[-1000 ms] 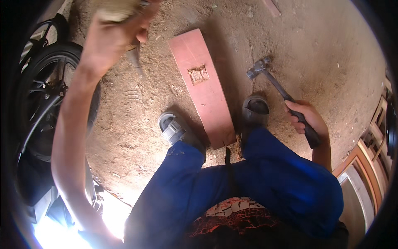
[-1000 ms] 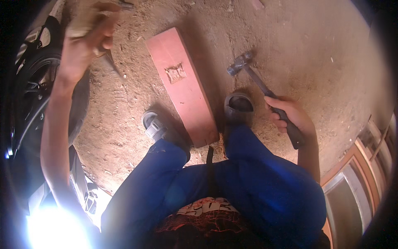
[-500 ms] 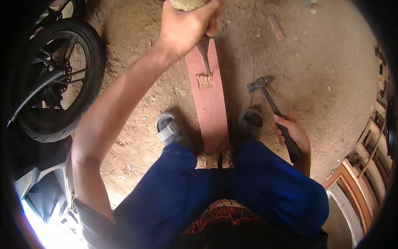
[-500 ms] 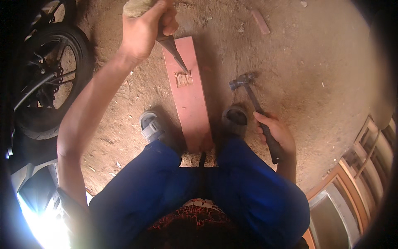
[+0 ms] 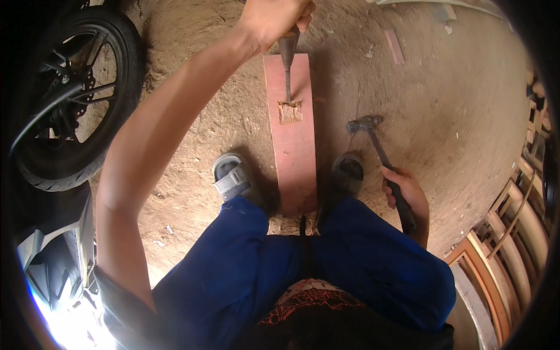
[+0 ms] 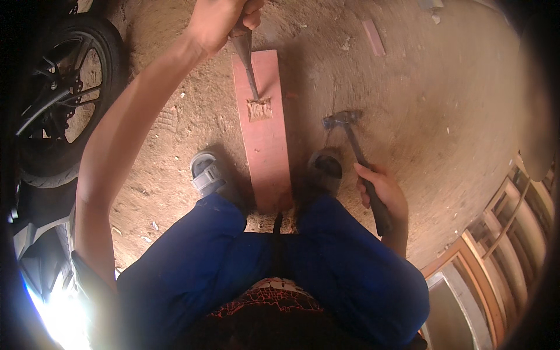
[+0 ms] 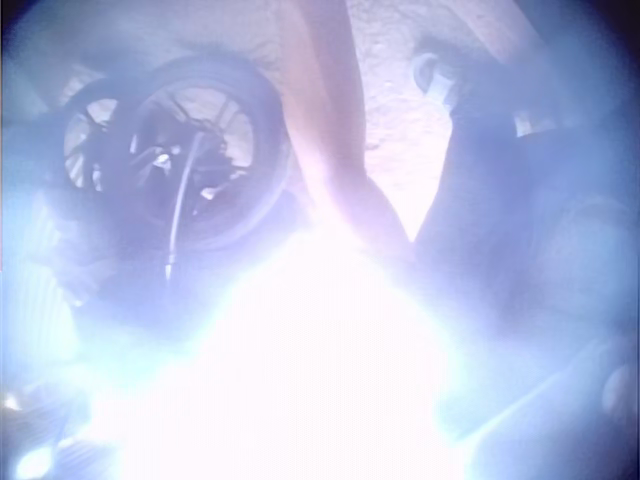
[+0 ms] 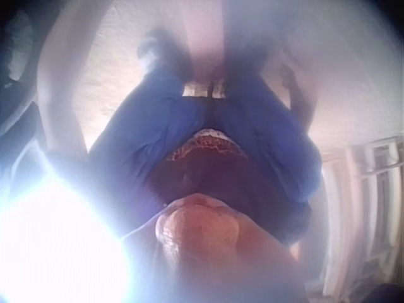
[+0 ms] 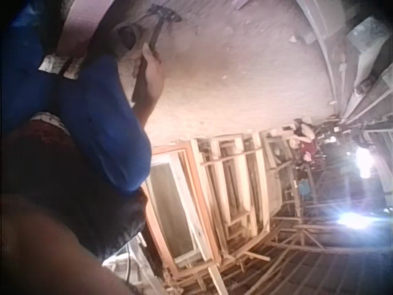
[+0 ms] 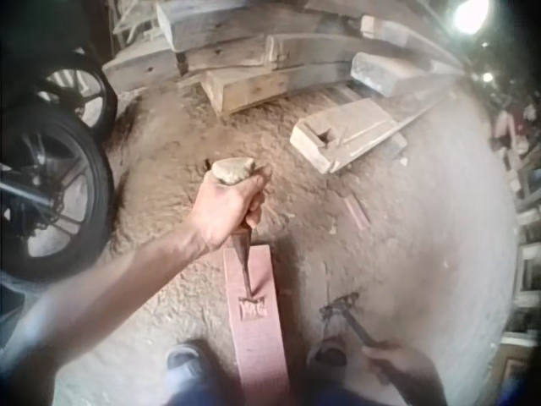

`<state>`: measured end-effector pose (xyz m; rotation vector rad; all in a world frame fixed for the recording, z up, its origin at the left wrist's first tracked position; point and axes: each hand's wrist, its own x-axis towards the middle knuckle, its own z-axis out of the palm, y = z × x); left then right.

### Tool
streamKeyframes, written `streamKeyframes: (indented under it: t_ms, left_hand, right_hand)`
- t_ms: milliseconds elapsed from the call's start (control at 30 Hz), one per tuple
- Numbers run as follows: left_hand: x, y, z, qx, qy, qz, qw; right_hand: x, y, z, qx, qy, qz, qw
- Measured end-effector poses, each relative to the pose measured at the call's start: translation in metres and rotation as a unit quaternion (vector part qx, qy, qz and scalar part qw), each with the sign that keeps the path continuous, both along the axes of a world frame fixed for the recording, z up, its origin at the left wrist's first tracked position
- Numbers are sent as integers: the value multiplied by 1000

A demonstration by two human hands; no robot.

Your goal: The person sits on the ground and uses a hammer and chisel to carve a rectangular hole into a pink wooden plank. They repeatedly strike the chisel to remove wood chips and deepen the cavity.

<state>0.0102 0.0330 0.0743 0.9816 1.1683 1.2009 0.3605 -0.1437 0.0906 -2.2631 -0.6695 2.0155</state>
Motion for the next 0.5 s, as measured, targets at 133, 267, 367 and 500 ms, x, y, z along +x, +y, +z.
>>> streamKeyframes:
  t_ms: [133,267,367,500]
  left_hand:
    - [-2,9,-1,-55,21,18,998]
    - [-5,13,-9,-18,31,37,999]
    - [-5,15,-15,-29,39,48,998]
    - [-7,19,-19,-55,24,61,996]
  right_hand:
    - [2,-1,0,-12,4,-12,1000]
    - [2,-1,-3,-7,3,-6,1000]
    - [4,-3,-6,-3,4,-14,1000]
    - [1,1,-4,-7,9,-5,1000]
